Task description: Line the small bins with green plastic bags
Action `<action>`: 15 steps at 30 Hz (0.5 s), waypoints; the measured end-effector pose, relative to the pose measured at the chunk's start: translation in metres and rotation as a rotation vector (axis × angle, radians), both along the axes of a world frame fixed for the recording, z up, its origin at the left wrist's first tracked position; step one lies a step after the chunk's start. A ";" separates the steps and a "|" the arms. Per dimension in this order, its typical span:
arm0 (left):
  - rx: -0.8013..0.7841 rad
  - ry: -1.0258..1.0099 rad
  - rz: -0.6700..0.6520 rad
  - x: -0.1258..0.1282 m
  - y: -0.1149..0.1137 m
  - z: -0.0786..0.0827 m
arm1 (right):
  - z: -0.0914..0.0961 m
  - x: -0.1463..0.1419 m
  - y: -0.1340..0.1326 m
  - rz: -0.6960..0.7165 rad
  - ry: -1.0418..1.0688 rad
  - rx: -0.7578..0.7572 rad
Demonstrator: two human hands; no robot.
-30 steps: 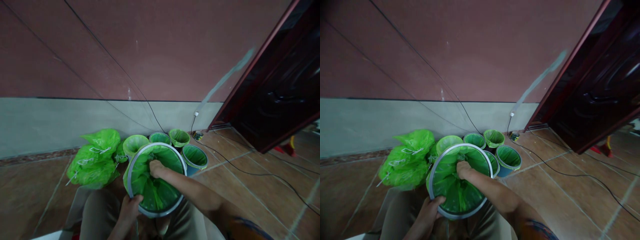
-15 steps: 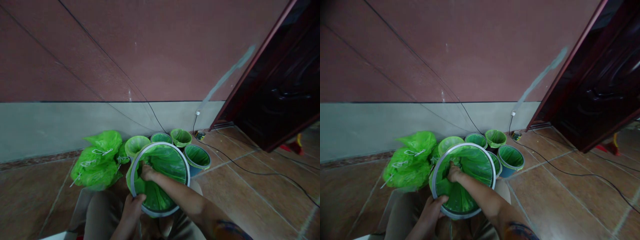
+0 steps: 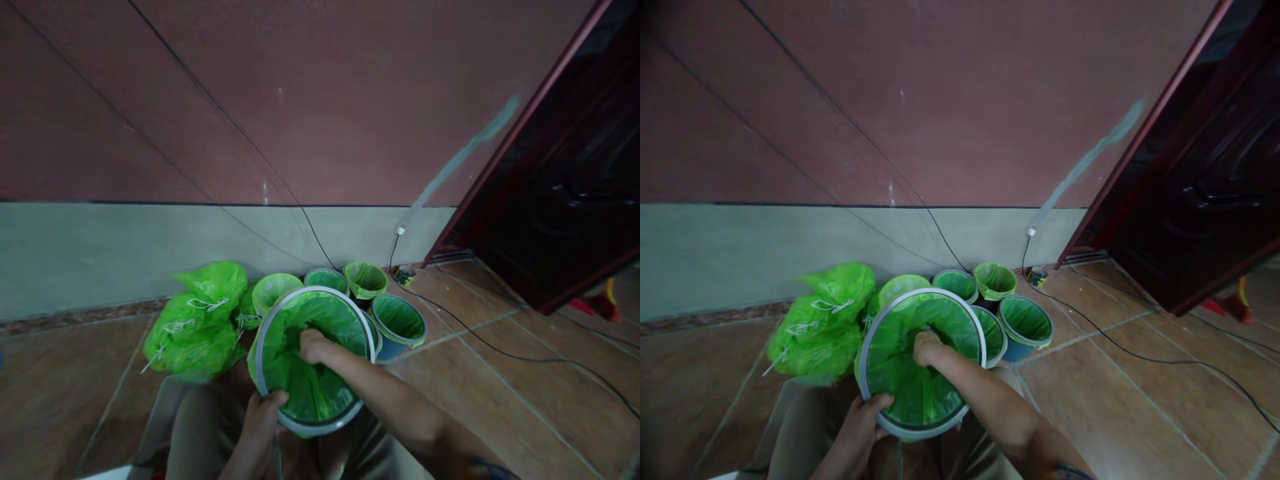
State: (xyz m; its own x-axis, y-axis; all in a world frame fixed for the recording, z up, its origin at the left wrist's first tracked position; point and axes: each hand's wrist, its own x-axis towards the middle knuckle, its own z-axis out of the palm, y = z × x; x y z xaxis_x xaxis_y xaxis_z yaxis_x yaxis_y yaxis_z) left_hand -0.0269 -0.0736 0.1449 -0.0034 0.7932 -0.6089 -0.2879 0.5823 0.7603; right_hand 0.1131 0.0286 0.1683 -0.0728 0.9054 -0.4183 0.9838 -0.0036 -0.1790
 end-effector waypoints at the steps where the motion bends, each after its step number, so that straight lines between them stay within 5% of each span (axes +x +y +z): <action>1: -0.004 -0.024 0.014 0.000 0.001 -0.001 | 0.006 0.002 -0.006 0.018 0.031 0.040; 4: -0.096 -0.071 0.017 -0.001 0.011 -0.011 | 0.016 0.023 -0.021 0.003 0.235 0.448; 7: -0.170 -0.094 0.048 -0.004 0.024 -0.033 | -0.004 0.053 -0.029 -0.337 0.139 0.656; 9: -0.223 -0.077 0.080 -0.009 0.032 -0.053 | -0.039 0.065 -0.034 -0.534 0.160 0.497; 11: -0.279 -0.044 0.093 -0.014 0.037 -0.075 | -0.085 0.068 -0.040 -0.589 0.351 0.286; 15: -0.278 0.053 0.109 -0.020 0.047 -0.116 | -0.163 0.059 -0.044 -0.701 0.585 0.180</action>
